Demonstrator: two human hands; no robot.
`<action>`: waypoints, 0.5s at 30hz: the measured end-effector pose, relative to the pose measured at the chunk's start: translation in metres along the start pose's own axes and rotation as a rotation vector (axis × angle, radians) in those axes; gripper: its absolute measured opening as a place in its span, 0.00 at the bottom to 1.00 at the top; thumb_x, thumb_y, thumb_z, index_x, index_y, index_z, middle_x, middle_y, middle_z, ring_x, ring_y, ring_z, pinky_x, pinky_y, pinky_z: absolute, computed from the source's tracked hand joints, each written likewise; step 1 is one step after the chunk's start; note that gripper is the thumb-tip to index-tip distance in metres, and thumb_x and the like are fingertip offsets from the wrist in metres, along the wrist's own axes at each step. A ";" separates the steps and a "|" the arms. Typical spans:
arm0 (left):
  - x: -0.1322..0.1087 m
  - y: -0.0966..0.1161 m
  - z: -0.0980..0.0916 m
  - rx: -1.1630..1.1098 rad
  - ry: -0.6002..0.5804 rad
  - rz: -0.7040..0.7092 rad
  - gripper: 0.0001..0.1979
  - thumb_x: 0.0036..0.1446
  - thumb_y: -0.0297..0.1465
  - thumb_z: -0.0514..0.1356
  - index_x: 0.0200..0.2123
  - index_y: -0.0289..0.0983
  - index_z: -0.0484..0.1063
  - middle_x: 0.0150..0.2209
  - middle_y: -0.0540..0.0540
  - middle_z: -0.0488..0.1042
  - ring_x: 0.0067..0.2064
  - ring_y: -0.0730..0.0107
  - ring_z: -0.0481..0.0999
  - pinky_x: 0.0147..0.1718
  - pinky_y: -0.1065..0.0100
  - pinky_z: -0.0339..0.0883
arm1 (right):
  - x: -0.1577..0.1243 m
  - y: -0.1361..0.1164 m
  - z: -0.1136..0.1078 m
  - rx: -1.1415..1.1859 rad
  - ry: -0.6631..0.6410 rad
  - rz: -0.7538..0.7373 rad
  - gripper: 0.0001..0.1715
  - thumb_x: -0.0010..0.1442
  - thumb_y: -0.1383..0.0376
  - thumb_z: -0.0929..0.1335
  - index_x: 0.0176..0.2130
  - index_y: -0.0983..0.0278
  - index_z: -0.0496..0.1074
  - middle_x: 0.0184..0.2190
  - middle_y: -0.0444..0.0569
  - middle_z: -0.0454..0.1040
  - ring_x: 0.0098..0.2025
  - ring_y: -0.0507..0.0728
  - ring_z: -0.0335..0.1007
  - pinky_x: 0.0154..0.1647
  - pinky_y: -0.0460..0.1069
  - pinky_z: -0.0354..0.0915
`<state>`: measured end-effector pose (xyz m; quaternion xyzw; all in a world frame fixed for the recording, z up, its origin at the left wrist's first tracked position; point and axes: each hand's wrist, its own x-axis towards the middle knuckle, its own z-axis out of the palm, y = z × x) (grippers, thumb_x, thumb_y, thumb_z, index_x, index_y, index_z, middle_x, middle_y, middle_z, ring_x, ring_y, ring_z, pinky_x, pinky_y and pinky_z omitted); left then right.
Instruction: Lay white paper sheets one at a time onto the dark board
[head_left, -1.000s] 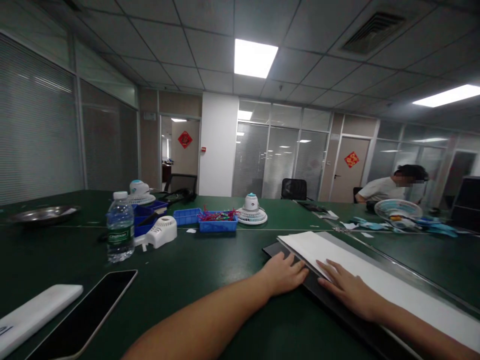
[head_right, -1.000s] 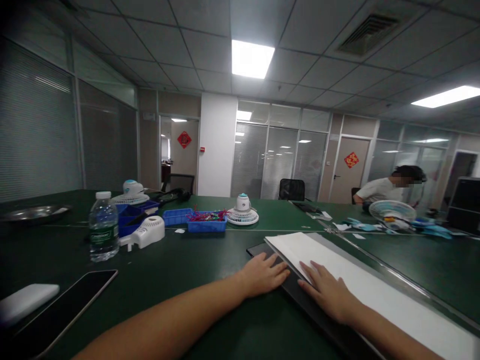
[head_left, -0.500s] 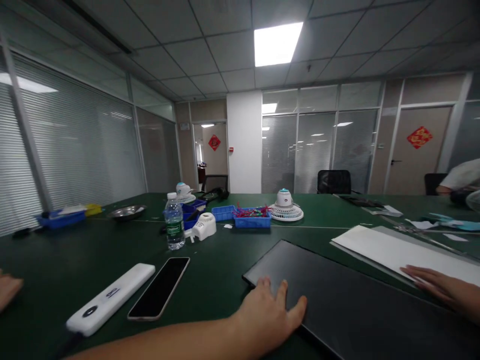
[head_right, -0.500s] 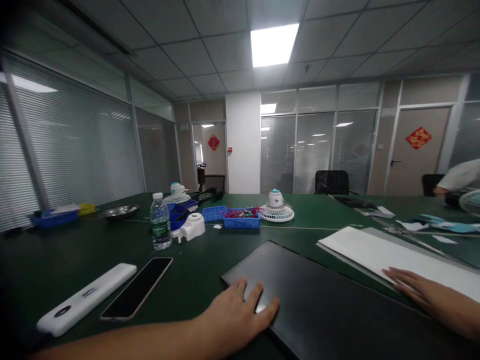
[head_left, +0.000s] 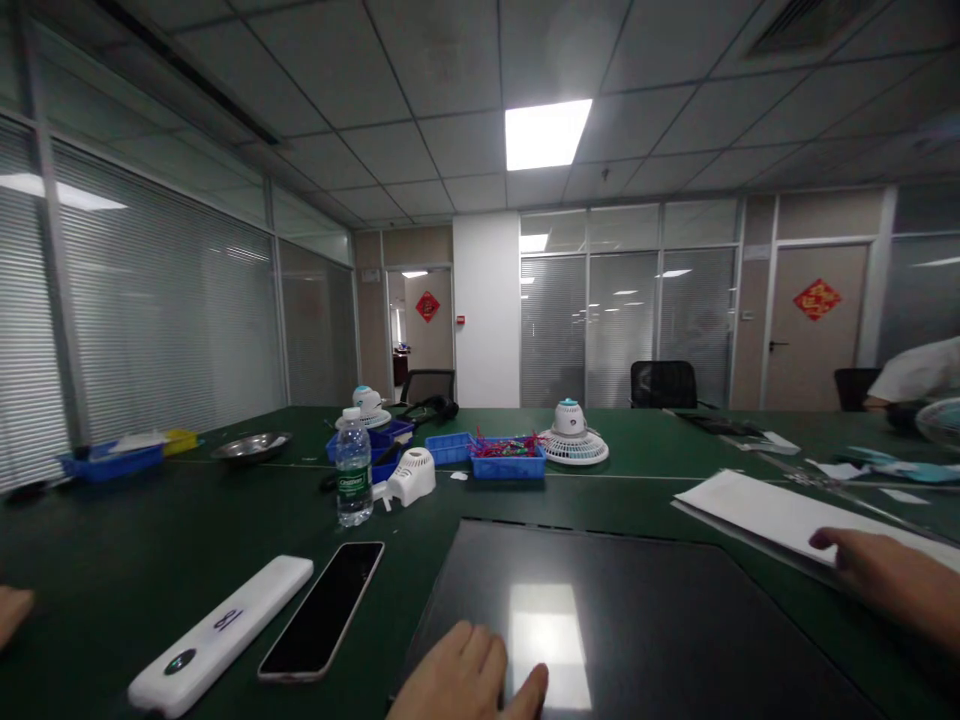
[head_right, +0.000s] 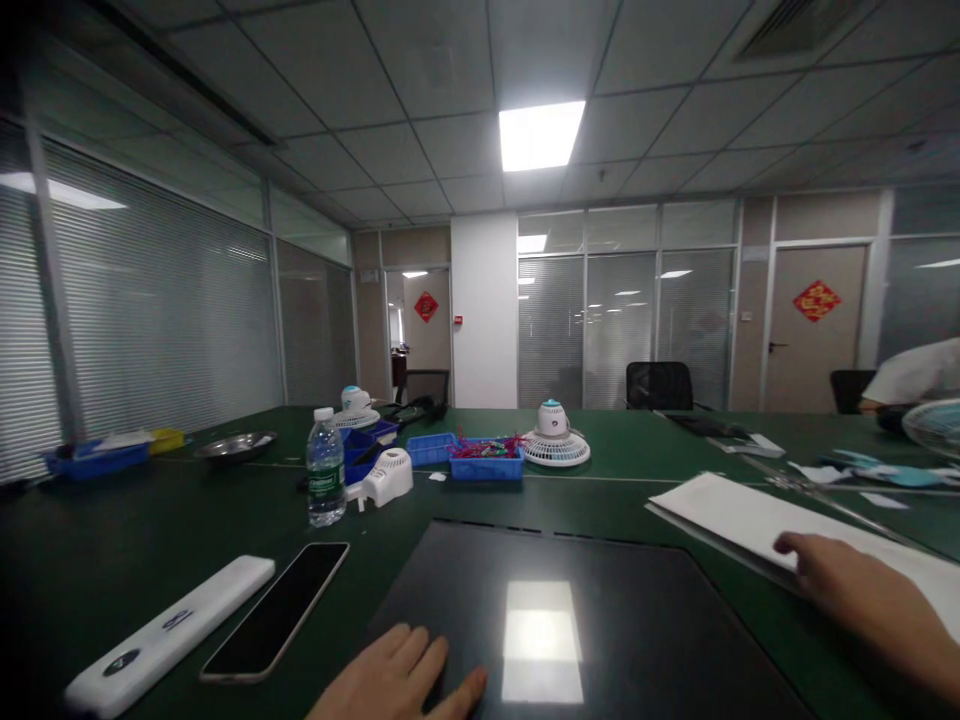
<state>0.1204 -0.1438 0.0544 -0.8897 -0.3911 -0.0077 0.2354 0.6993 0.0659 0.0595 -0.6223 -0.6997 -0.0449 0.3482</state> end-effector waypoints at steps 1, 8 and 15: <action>0.001 -0.007 -0.005 -0.021 0.050 0.002 0.29 0.68 0.34 0.54 0.69 0.56 0.51 0.46 0.39 0.81 0.42 0.53 0.82 0.40 0.50 0.78 | -0.002 -0.007 0.001 -0.052 -0.053 -0.028 0.19 0.51 0.57 0.68 0.39 0.62 0.81 0.43 0.69 0.79 0.41 0.69 0.76 0.41 0.60 0.64; 0.000 -0.032 -0.044 -0.555 -0.222 -0.246 0.41 0.56 0.64 0.52 0.69 0.58 0.51 0.71 0.36 0.53 0.70 0.28 0.50 0.59 0.22 0.47 | -0.025 -0.117 0.004 -0.206 -0.111 -0.230 0.20 0.61 0.61 0.61 0.43 0.54 0.80 0.50 0.63 0.74 0.49 0.70 0.73 0.45 0.60 0.68; 0.005 -0.019 -0.015 -0.509 -0.189 -0.524 0.60 0.55 0.60 0.58 0.70 0.34 0.23 0.73 0.31 0.32 0.73 0.37 0.35 0.67 0.31 0.40 | -0.085 -0.264 0.010 -0.053 -0.391 -0.537 0.22 0.62 0.67 0.62 0.49 0.57 0.79 0.49 0.55 0.77 0.46 0.63 0.75 0.49 0.56 0.70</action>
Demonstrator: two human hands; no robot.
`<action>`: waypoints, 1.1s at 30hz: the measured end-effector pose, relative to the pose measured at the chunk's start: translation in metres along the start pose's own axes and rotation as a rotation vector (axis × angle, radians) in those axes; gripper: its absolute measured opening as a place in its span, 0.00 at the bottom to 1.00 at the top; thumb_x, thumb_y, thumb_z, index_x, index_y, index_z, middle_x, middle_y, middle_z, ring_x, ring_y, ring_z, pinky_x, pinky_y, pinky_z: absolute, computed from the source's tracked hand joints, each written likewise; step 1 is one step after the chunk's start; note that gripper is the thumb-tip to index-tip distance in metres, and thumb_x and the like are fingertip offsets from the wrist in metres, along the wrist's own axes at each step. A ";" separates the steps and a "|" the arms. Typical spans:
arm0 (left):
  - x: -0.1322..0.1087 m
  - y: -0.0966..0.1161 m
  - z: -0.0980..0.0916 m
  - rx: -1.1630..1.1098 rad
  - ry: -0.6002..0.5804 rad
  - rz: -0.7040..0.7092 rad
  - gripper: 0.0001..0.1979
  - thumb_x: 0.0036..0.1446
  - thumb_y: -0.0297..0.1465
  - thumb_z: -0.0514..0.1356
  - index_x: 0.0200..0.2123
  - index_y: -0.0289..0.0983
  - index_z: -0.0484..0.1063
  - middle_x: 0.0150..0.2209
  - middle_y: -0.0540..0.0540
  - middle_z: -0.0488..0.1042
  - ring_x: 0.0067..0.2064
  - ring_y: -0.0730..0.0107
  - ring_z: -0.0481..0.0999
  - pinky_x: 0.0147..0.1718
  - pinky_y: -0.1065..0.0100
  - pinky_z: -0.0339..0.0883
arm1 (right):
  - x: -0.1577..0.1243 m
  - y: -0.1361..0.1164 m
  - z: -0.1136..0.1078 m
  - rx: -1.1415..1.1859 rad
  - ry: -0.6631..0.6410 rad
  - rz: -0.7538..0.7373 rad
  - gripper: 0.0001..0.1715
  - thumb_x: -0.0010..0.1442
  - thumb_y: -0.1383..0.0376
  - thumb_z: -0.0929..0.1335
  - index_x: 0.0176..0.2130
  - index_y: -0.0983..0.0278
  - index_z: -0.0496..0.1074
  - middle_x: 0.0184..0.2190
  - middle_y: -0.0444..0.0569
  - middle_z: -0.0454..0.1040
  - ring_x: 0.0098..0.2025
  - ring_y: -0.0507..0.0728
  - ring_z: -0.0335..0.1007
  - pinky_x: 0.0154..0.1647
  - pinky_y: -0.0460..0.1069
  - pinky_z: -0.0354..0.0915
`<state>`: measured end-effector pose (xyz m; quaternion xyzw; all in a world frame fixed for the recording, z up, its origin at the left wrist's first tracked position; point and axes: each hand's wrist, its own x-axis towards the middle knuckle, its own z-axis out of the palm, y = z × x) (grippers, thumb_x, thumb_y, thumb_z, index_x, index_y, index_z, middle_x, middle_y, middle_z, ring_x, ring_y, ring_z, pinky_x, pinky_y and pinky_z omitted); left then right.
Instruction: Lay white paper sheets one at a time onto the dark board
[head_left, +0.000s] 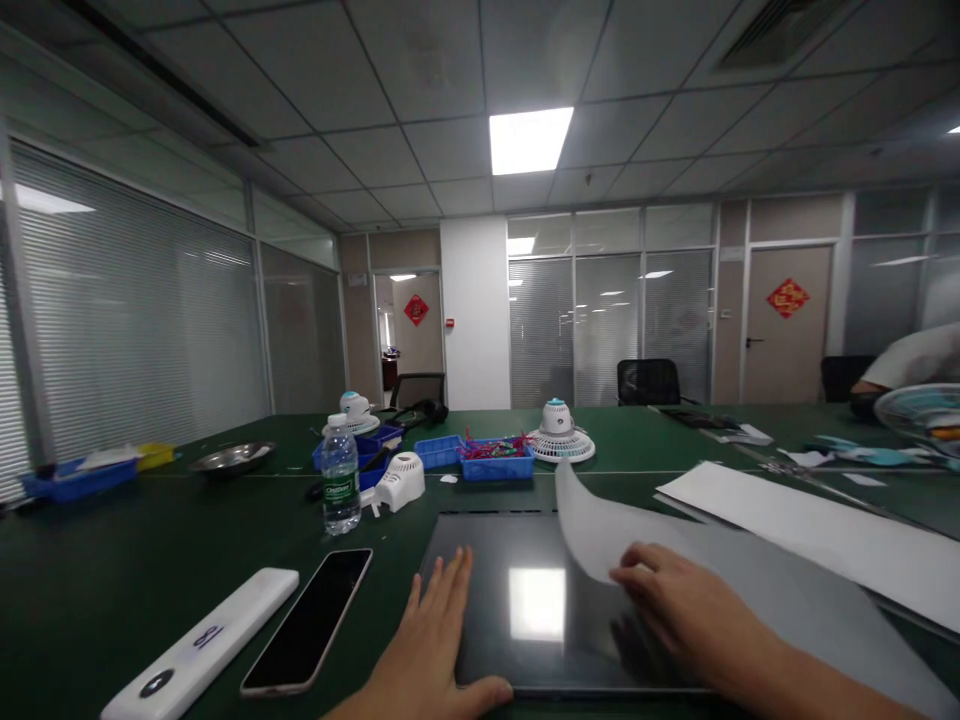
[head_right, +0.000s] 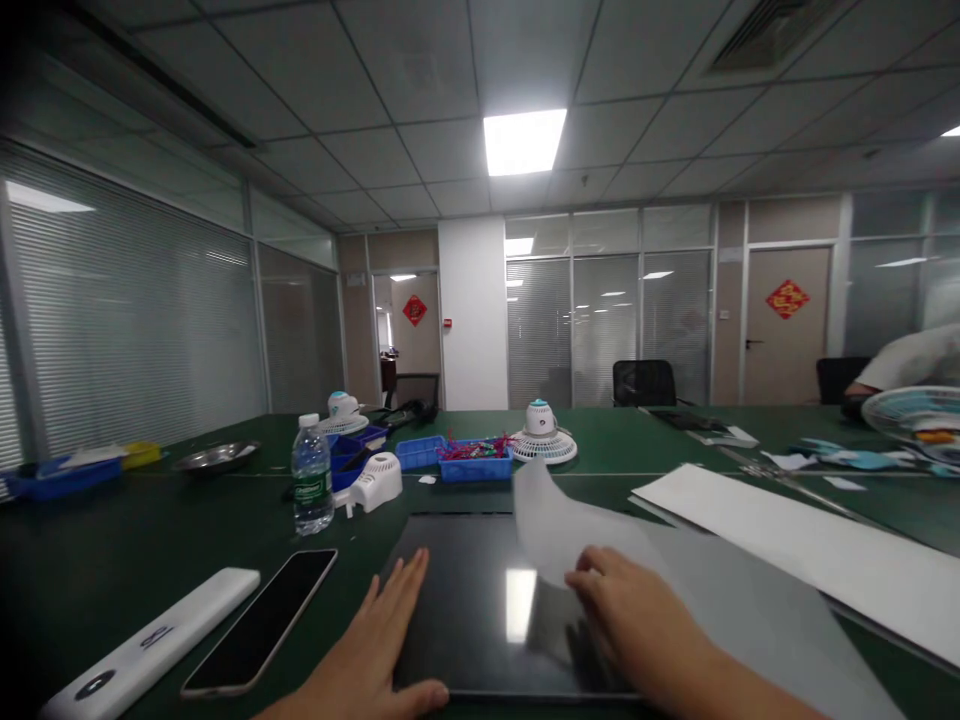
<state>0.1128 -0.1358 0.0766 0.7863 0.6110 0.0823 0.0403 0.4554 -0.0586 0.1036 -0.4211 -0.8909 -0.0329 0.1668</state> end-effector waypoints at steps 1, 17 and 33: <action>0.001 -0.004 0.007 0.014 0.072 0.013 0.61 0.56 0.60 0.57 0.69 0.33 0.18 0.73 0.31 0.30 0.73 0.38 0.34 0.67 0.31 0.41 | 0.002 -0.018 0.003 0.026 -0.026 -0.046 0.20 0.63 0.66 0.62 0.48 0.57 0.79 0.50 0.55 0.77 0.48 0.63 0.75 0.51 0.56 0.69; -0.007 0.000 -0.028 0.131 0.141 0.031 0.33 0.48 0.64 0.59 0.51 0.54 0.78 0.70 0.42 0.57 0.69 0.30 0.53 0.63 0.25 0.38 | -0.006 -0.007 -0.006 0.375 -0.259 -0.070 0.33 0.70 0.49 0.59 0.69 0.54 0.60 0.69 0.50 0.60 0.70 0.63 0.55 0.71 0.61 0.52; 0.004 0.009 -0.028 0.072 -0.045 -0.027 0.33 0.59 0.60 0.52 0.64 0.57 0.64 0.69 0.50 0.58 0.70 0.43 0.56 0.66 0.38 0.53 | -0.069 0.279 0.019 -0.266 0.031 0.628 0.34 0.66 0.52 0.58 0.59 0.68 0.72 0.56 0.63 0.75 0.54 0.69 0.74 0.53 0.63 0.69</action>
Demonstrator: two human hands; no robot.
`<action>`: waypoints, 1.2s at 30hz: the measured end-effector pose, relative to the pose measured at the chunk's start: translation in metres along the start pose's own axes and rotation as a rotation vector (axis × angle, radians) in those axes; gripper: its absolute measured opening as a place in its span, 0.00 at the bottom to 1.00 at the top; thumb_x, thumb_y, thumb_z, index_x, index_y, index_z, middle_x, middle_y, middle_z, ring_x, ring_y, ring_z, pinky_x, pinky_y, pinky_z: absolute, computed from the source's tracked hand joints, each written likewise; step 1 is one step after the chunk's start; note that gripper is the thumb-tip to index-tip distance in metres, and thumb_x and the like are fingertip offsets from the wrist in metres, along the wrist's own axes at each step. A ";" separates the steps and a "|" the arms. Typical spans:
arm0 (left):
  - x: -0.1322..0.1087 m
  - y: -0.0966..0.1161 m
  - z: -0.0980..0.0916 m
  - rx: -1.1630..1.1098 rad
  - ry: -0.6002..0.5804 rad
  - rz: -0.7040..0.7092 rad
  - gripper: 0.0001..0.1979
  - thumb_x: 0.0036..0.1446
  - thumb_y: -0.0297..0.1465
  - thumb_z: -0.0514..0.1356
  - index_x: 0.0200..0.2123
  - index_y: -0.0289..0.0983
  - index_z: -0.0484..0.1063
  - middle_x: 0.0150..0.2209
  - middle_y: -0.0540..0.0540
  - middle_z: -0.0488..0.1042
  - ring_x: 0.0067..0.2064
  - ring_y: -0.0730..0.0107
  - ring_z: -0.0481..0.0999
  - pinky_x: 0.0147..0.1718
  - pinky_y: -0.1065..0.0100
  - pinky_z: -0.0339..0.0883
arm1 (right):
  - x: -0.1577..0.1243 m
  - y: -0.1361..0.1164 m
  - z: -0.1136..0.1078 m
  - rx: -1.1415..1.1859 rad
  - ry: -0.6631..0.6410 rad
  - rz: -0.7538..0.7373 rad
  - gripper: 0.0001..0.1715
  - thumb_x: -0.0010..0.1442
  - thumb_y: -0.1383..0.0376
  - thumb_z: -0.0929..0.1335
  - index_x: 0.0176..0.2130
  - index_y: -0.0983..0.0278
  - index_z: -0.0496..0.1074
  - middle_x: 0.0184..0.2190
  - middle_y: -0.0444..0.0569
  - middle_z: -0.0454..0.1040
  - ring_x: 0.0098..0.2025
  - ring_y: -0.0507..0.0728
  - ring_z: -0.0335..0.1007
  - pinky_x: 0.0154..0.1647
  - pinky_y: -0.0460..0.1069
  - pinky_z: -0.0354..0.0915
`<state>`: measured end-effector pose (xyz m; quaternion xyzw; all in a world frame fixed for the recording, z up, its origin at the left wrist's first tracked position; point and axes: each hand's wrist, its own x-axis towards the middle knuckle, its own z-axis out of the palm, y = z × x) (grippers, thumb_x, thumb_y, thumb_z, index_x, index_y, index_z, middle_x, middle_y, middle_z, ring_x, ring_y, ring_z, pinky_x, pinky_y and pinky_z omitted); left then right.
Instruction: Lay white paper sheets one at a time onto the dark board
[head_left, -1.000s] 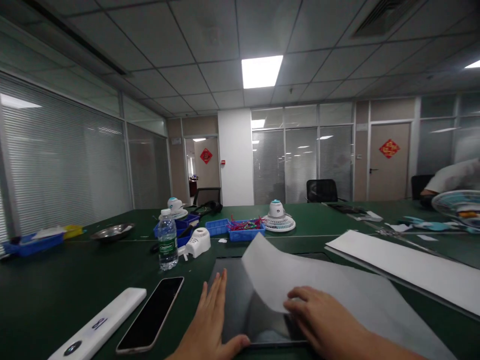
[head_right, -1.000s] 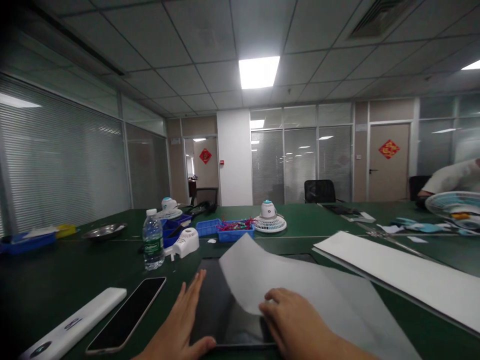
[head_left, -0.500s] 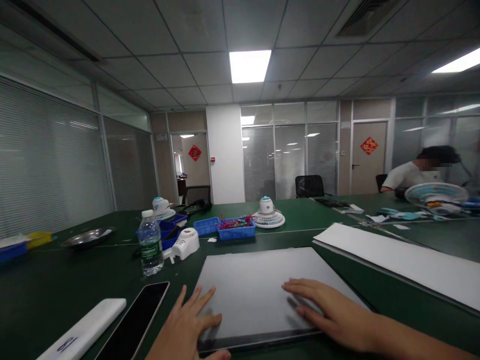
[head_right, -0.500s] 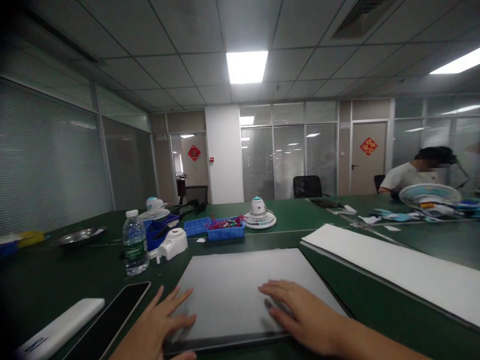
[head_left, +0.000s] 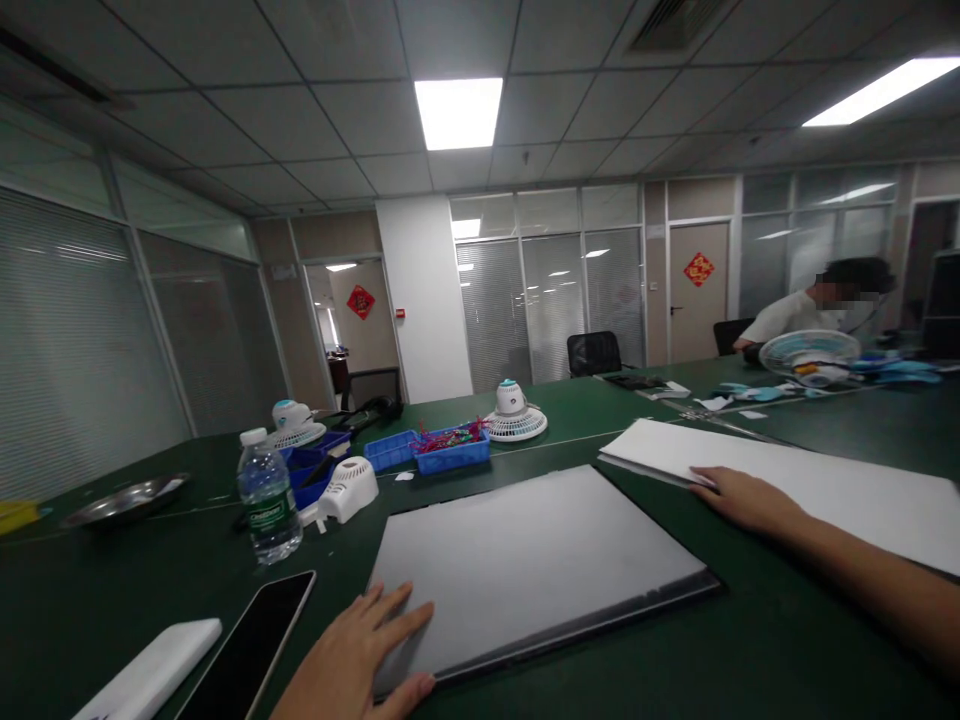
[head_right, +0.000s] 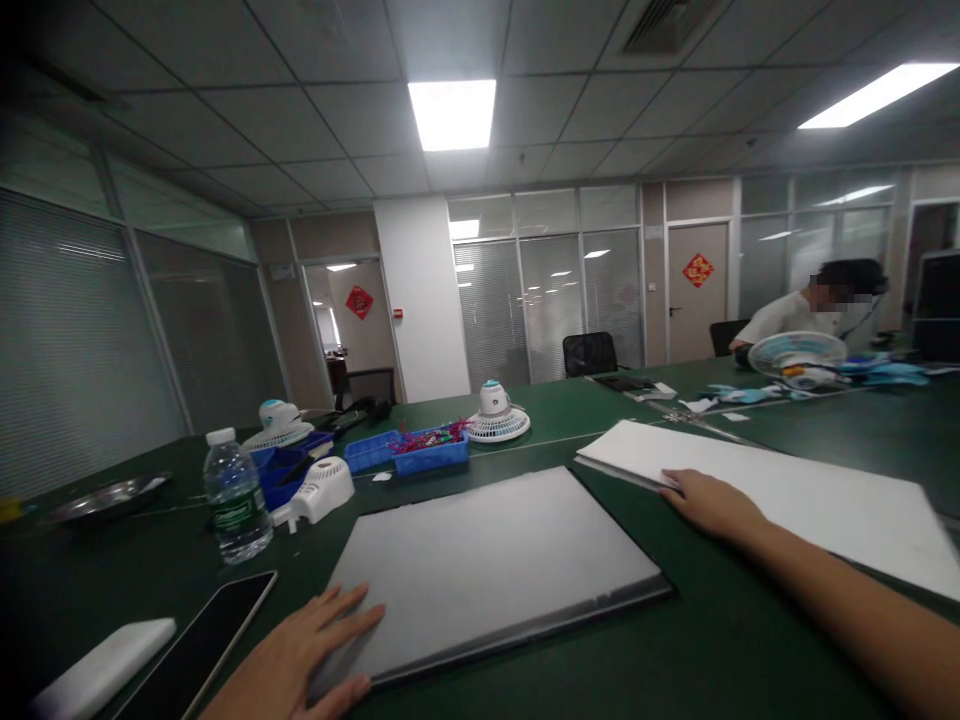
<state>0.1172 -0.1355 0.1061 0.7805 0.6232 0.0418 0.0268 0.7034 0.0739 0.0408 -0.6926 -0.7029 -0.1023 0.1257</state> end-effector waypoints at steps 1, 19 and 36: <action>0.000 -0.001 0.001 -0.006 -0.012 -0.001 0.32 0.59 0.59 0.52 0.63 0.57 0.65 0.69 0.51 0.60 0.70 0.44 0.57 0.66 0.39 0.53 | -0.003 -0.004 -0.002 -0.010 0.003 0.018 0.32 0.65 0.54 0.59 0.59 0.68 0.72 0.55 0.63 0.76 0.52 0.69 0.76 0.52 0.62 0.70; -0.009 0.006 0.003 -0.030 0.009 -0.043 0.30 0.59 0.53 0.56 0.62 0.51 0.69 0.68 0.49 0.63 0.69 0.48 0.59 0.68 0.44 0.52 | -0.110 -0.188 -0.079 0.247 -0.053 -0.687 0.23 0.68 0.61 0.61 0.58 0.55 0.74 0.54 0.51 0.79 0.54 0.63 0.76 0.56 0.59 0.69; -0.008 0.006 0.004 -0.003 -0.008 -0.062 0.45 0.56 0.56 0.59 0.68 0.35 0.58 0.70 0.37 0.58 0.70 0.47 0.59 0.68 0.48 0.52 | -0.107 -0.178 -0.086 0.445 -0.233 -0.631 0.31 0.69 0.45 0.59 0.63 0.54 0.70 0.65 0.51 0.67 0.65 0.67 0.63 0.66 0.63 0.59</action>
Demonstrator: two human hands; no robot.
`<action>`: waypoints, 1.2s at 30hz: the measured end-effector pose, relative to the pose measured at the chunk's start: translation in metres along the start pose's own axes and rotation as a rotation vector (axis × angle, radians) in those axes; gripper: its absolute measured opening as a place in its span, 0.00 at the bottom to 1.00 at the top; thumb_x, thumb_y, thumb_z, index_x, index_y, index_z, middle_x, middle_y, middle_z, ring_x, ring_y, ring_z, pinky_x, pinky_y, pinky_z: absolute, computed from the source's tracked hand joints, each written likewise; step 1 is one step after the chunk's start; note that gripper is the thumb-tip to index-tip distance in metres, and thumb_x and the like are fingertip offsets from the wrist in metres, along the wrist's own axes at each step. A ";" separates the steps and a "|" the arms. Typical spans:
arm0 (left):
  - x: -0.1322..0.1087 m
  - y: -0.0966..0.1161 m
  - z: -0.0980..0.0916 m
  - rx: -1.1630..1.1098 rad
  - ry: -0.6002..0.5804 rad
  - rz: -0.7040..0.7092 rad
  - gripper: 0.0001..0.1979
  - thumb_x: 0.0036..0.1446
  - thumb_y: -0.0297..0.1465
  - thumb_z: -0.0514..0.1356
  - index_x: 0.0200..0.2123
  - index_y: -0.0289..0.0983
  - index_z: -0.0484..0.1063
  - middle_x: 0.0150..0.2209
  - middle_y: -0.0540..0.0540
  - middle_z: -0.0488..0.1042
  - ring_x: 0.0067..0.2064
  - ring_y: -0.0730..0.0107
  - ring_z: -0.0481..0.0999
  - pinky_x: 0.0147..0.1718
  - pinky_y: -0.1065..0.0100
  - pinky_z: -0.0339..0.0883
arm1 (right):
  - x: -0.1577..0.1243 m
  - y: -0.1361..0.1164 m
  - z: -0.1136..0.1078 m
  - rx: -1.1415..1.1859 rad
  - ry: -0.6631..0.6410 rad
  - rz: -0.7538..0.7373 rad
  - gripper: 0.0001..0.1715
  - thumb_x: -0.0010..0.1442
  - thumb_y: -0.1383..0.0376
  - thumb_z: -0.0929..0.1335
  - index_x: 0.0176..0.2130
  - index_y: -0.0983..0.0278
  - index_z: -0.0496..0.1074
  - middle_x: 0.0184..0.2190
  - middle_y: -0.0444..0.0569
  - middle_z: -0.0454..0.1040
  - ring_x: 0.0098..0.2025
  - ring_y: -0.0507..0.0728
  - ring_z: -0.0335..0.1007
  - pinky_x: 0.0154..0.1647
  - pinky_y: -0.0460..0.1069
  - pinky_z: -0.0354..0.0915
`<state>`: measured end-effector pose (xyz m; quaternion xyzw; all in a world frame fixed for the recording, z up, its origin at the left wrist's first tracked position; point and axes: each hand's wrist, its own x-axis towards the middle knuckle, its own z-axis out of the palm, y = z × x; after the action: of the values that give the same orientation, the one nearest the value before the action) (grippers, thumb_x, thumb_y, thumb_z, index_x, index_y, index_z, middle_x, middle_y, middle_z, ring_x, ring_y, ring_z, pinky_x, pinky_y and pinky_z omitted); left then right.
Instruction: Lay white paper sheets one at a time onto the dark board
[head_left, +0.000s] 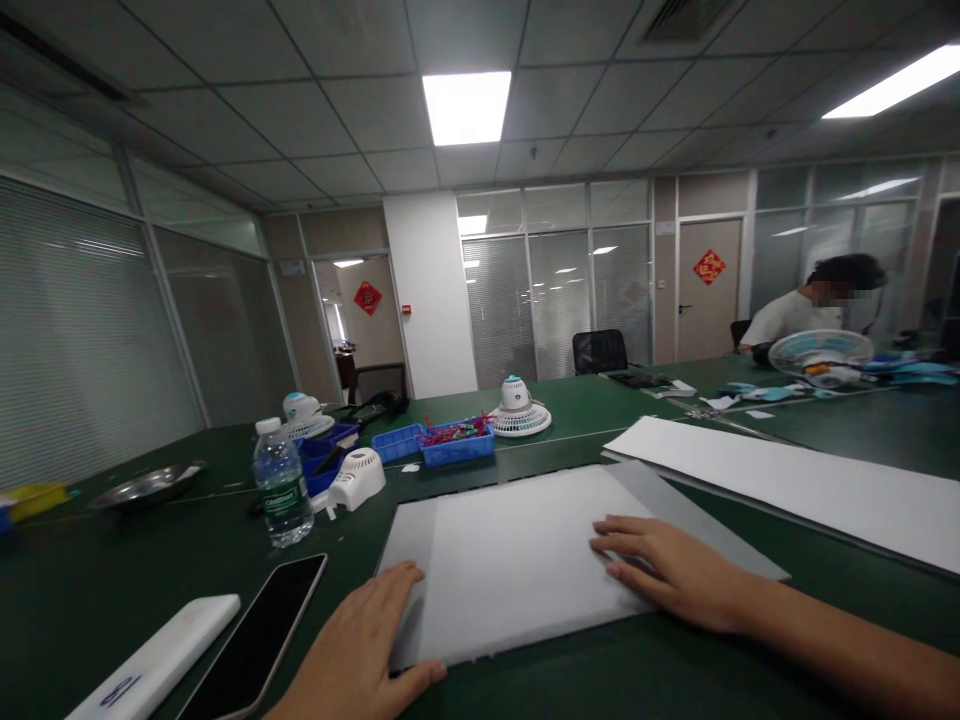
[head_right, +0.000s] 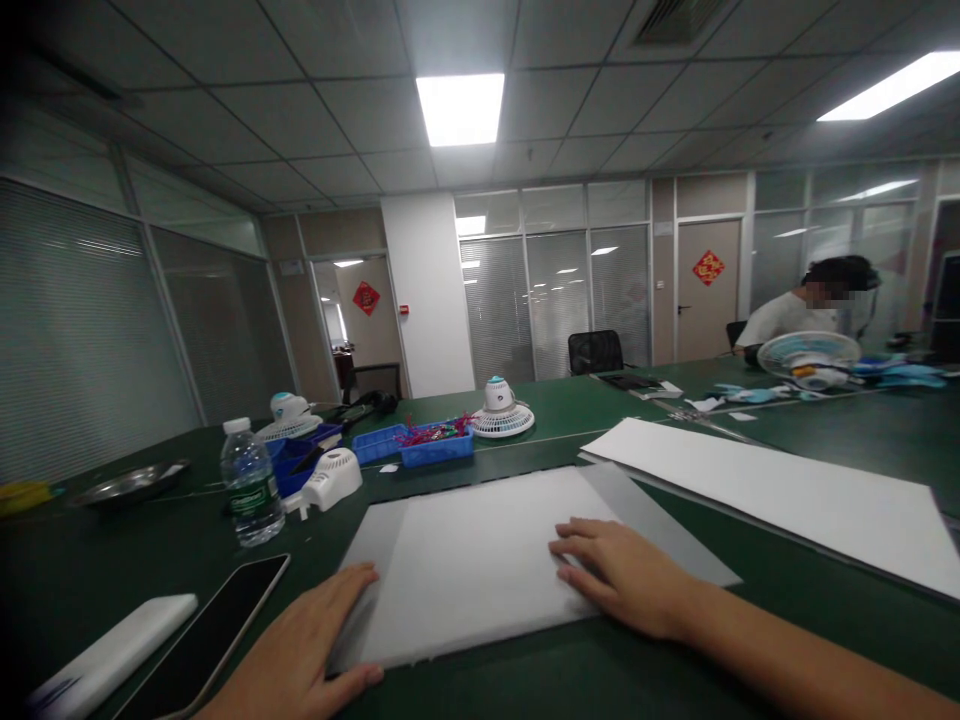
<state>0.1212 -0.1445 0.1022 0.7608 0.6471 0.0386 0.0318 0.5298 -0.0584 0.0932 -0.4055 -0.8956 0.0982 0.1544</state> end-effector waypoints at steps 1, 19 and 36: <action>0.000 0.000 0.000 0.004 0.003 0.003 0.46 0.55 0.56 0.59 0.68 0.35 0.58 0.70 0.37 0.57 0.70 0.47 0.59 0.68 0.48 0.52 | 0.000 -0.004 0.000 0.023 -0.007 -0.011 0.32 0.69 0.44 0.60 0.64 0.53 0.68 0.67 0.51 0.65 0.67 0.67 0.61 0.67 0.63 0.58; 0.002 -0.005 0.009 -0.010 0.085 0.046 0.39 0.56 0.57 0.58 0.66 0.46 0.63 0.71 0.42 0.58 0.71 0.47 0.57 0.68 0.44 0.52 | 0.000 -0.001 0.003 -0.051 -0.036 -0.122 0.35 0.67 0.45 0.62 0.67 0.54 0.63 0.67 0.53 0.64 0.67 0.66 0.60 0.68 0.64 0.54; 0.004 -0.005 0.010 -0.016 0.100 0.050 0.37 0.57 0.58 0.56 0.63 0.44 0.68 0.68 0.40 0.63 0.68 0.46 0.63 0.66 0.45 0.57 | 0.004 0.110 -0.014 -0.397 0.226 0.266 0.31 0.68 0.50 0.59 0.64 0.58 0.67 0.66 0.51 0.66 0.67 0.62 0.60 0.69 0.57 0.52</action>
<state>0.1176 -0.1396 0.0915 0.7736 0.6283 0.0827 0.0048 0.6085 0.0171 0.0742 -0.5505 -0.8132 -0.1057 0.1565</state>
